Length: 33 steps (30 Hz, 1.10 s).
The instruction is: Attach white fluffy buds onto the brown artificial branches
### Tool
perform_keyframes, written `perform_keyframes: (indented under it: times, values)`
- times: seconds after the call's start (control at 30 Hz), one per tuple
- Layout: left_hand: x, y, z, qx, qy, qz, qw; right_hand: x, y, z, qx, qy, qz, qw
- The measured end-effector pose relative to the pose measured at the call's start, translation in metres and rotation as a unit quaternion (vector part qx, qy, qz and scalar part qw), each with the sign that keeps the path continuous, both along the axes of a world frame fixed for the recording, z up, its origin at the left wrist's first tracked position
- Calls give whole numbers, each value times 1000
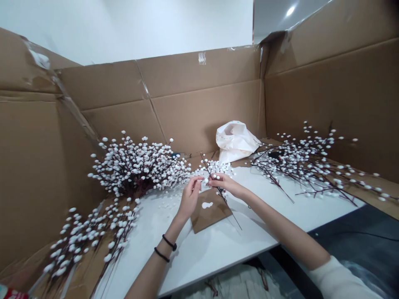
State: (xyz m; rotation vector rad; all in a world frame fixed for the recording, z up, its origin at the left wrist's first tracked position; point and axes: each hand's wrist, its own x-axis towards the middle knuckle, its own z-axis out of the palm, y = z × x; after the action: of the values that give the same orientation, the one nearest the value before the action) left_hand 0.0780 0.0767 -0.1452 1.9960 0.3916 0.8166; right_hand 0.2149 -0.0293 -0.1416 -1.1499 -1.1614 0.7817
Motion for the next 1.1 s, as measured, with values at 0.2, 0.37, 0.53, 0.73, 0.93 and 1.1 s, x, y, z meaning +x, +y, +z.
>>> perform_keyframes:
  times: [0.2, 0.37, 0.53, 0.73, 0.93, 1.1]
  values:
    - [1, -3, -5, 0, 18, -16, 1000, 2, 6, -11, -14, -48, 2, 999]
    - [3, -3, -11, -57, -15, -38, 998, 8, 8, -17, -2, -6, -5, 1000]
    - [5, -2, -17, -82, -16, -54, 995, 14, 11, -16, 18, 146, 51, 988]
    - [6, -4, -24, -96, -6, -95, 991, 22, 18, -21, -67, 336, 68, 937]
    - [10, -3, -27, -89, -2, -104, 991, 20, 13, -15, -103, 359, 114, 921]
    - [12, -2, -28, -98, -3, -101, 990, 22, 11, -10, -119, 395, 141, 900]
